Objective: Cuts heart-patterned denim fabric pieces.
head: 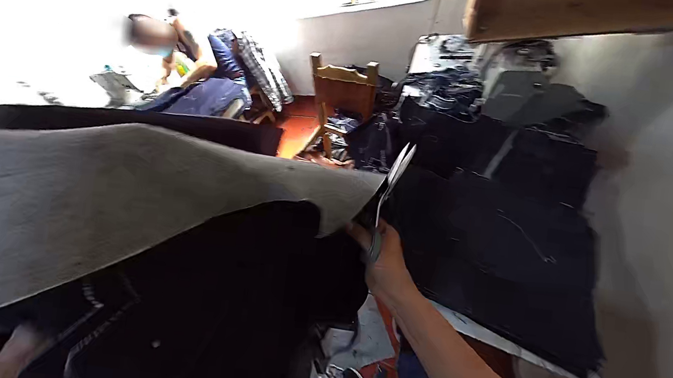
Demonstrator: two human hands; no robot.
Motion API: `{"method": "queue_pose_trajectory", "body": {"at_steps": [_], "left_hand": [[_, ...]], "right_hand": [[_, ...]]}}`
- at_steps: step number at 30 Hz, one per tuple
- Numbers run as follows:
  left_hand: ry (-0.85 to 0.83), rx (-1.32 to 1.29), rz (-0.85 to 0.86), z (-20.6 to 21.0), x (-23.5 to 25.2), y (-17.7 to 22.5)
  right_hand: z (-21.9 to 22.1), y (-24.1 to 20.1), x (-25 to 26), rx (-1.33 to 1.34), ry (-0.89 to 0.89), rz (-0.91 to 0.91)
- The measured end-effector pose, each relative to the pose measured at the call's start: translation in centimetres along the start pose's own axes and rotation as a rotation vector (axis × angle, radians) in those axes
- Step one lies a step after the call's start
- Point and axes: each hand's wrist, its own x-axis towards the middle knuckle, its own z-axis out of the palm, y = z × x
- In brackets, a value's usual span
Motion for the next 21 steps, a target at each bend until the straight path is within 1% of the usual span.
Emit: {"method": "queue_pose_trajectory", "body": {"at_steps": [1, 3, 4, 5, 6, 7, 9, 11, 12, 13, 15, 16, 17, 18, 20, 21], "left_hand": [[-0.058, 0.053, 0.06, -0.2, -0.2, -2.8], [-0.043, 0.055, 0.095, 1.8, -1.8, -7.9], [-0.035, 0.041, 0.091, 3.9, -2.8, -9.4], [-0.033, 0.03, 0.097, 6.6, -3.6, -9.9], [-0.029, 0.015, 0.096, 9.7, -4.0, -9.6], [-0.035, -0.003, 0.075, 12.9, -4.1, -9.1], [-0.114, 0.041, -0.006, 18.8, -3.8, -8.6], [-0.323, 0.197, -0.133, 24.5, -3.6, -9.6], [-0.454, 0.273, -0.208, 27.4, -4.0, -10.5], [-0.579, 0.352, -0.278, 30.3, -4.9, -11.8], [-0.828, 0.518, -0.453, 35.0, -7.6, -14.8], [-0.917, 0.597, -0.532, 36.5, -8.9, -16.0], [-0.957, 0.647, -0.588, 37.5, -9.7, -16.8], [-0.959, 0.673, -0.634, 38.1, -9.9, -17.0], [-0.932, 0.7, -0.706, 38.6, -9.9, -16.5], [-0.937, 0.726, -0.732, 38.9, -9.8, -16.1]], "right_hand": [[-2.0, -1.6, -0.4, -0.031, 0.082, -0.129], [-7.9, -4.9, -1.8, -0.236, 0.238, -0.419], [-10.9, -6.6, -2.8, -0.341, 0.312, -0.537], [-13.5, -8.3, -3.8, -0.443, 0.385, -0.608], [-15.6, -10.2, -4.8, -0.547, 0.451, -0.626], [-17.3, -12.1, -5.6, -0.669, 0.513, -0.594], [-20.4, -15.4, -6.0, -0.911, 0.634, -0.408], [-24.0, -16.5, -4.3, -1.086, 0.706, -0.185], [-26.2, -16.0, -2.7, -1.16, 0.716, -0.079], [-28.9, -14.6, -0.8, -1.215, 0.7, 0.021], [-35.2, -9.3, 3.1, -1.259, 0.638, 0.186], [-37.8, -6.3, 4.2, -1.258, 0.626, 0.259], [-39.2, -4.2, 4.9, -1.25, 0.644, 0.297], [-39.2, -3.3, 5.1, -1.246, 0.687, 0.289], [-36.7, -2.7, 4.7, -1.2, 0.747, 0.157], [-35.0, -2.4, 4.6, -1.17, 0.716, 0.078]]}}
